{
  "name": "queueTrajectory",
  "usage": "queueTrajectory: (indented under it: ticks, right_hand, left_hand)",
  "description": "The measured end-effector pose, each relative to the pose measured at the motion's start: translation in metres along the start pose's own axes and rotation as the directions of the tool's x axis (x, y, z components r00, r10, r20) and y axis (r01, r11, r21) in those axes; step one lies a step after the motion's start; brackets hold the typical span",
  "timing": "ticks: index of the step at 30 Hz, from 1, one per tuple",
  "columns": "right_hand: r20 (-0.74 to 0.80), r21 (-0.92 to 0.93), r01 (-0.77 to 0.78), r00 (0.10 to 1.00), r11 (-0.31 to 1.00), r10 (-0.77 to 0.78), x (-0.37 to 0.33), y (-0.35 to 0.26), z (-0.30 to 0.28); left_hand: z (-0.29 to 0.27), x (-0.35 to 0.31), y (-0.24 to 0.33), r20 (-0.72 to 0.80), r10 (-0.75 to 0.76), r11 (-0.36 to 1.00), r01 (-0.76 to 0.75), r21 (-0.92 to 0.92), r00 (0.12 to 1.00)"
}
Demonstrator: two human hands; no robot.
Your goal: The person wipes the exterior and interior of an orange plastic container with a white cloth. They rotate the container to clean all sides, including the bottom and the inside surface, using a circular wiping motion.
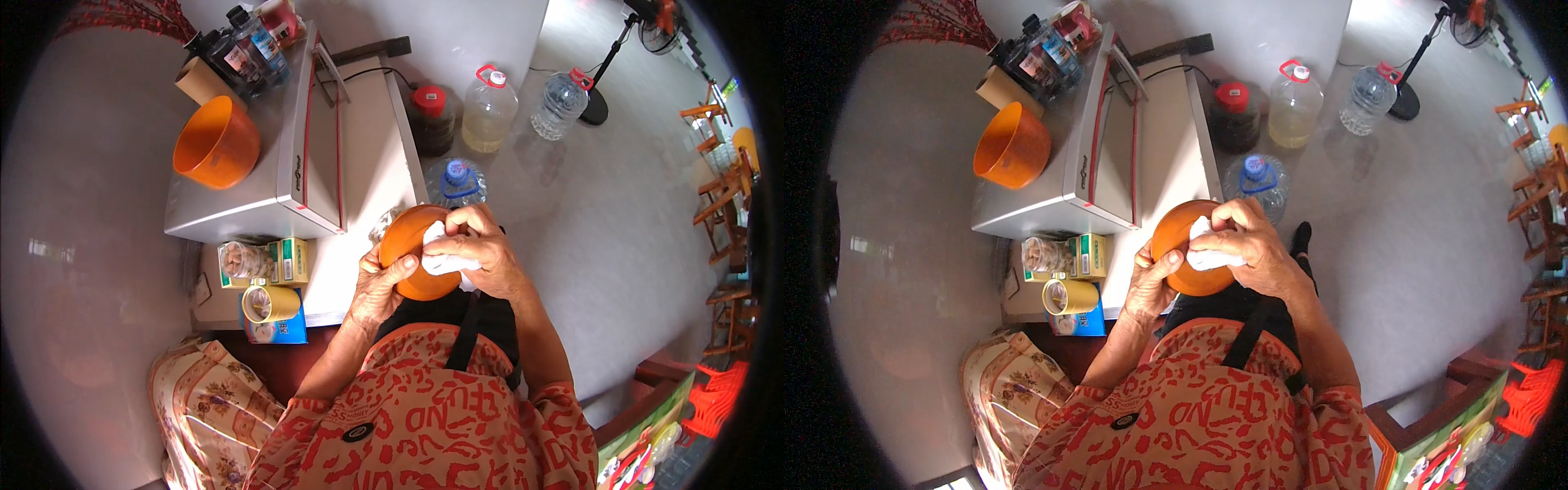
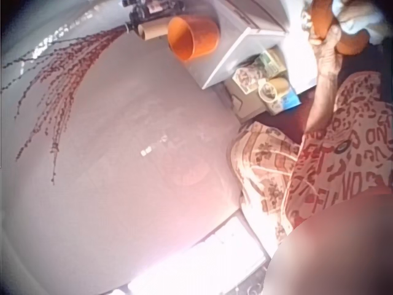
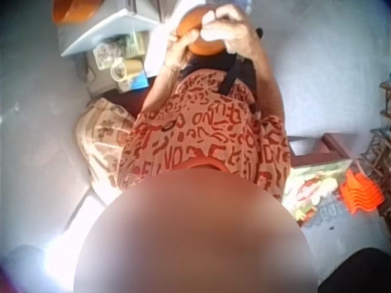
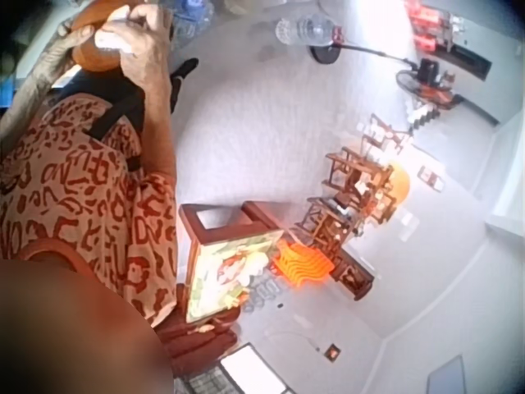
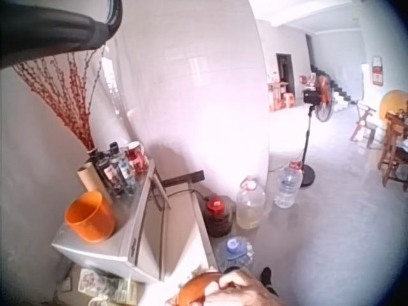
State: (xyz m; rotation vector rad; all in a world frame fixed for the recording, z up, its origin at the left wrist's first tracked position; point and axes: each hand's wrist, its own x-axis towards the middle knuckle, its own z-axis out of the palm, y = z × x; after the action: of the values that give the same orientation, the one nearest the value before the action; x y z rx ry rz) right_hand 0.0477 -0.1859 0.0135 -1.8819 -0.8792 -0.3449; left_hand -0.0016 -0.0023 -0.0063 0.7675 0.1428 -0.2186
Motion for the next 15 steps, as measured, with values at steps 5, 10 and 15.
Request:
queueTrajectory:
  ticks: [5, 10, 15]
  right_hand:
    - [-0.052, 0.067, -0.057, 0.997, 0.996, 0.06, -0.017, 0.007, 0.002]
    - [-0.135, 0.083, -0.122, 0.982, 0.989, 0.132, -0.031, 0.005, 0.004]
    - [-0.264, 0.038, -0.221, 0.938, 0.975, 0.223, -0.043, -0.002, 0.017]
  left_hand:
    - [-0.001, -0.001, -0.006, -0.032, -0.031, 1.0, 0.031, -0.002, 0.999]
    - [0.0, -0.002, -0.012, -0.053, -0.089, 0.996, 0.088, -0.014, 0.995]
    - [0.0, -0.002, -0.016, -0.078, -0.107, 0.994, 0.104, -0.034, 0.991]
